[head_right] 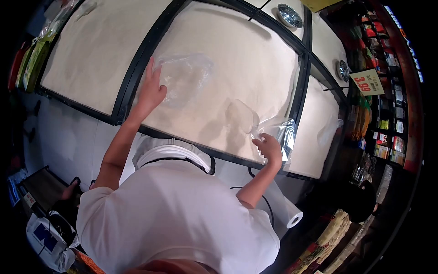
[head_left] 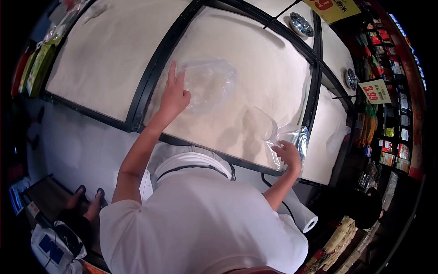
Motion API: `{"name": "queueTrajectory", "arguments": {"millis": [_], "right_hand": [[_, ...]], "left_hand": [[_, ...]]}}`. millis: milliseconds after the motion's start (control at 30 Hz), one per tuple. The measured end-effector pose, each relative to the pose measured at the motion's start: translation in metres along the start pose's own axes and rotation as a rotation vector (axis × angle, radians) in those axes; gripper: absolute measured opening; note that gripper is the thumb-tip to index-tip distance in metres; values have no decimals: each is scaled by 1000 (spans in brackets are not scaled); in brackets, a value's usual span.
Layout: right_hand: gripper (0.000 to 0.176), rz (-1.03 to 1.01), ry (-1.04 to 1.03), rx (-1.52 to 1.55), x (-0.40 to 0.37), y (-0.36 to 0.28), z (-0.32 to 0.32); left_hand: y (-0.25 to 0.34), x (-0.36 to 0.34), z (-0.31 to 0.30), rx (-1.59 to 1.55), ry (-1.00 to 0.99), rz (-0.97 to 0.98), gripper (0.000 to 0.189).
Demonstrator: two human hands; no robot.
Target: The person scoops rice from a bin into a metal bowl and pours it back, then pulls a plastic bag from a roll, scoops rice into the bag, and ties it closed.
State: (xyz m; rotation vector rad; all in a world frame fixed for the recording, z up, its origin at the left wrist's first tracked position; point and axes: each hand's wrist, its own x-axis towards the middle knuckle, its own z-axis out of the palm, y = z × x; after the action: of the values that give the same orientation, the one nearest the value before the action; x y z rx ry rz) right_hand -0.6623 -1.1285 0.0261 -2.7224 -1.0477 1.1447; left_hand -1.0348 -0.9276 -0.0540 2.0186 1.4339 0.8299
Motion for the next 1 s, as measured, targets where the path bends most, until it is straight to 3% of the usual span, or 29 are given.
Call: {"name": "queueTrajectory", "arguments": {"millis": [167, 233, 300, 433, 767, 1000], "right_hand": [[55, -47, -97, 85, 20, -5, 15], [39, -143, -184, 204, 53, -18, 57], [37, -160, -281, 433, 81, -19, 94], [34, -73, -328, 633, 80, -5, 107], [32, -135, -399, 1082, 41, 36, 86], [34, -227, -356, 1028, 13, 15, 41]], "left_hand": [[6, 11, 5, -36, -77, -73, 75], [6, 11, 11, -17, -96, -56, 77], [12, 12, 11, -34, -140, -95, 79], [1, 17, 17, -18, -122, -69, 82], [9, 11, 45, 22, -226, -47, 90], [18, 16, 51, 46, -299, -66, 95]]}}
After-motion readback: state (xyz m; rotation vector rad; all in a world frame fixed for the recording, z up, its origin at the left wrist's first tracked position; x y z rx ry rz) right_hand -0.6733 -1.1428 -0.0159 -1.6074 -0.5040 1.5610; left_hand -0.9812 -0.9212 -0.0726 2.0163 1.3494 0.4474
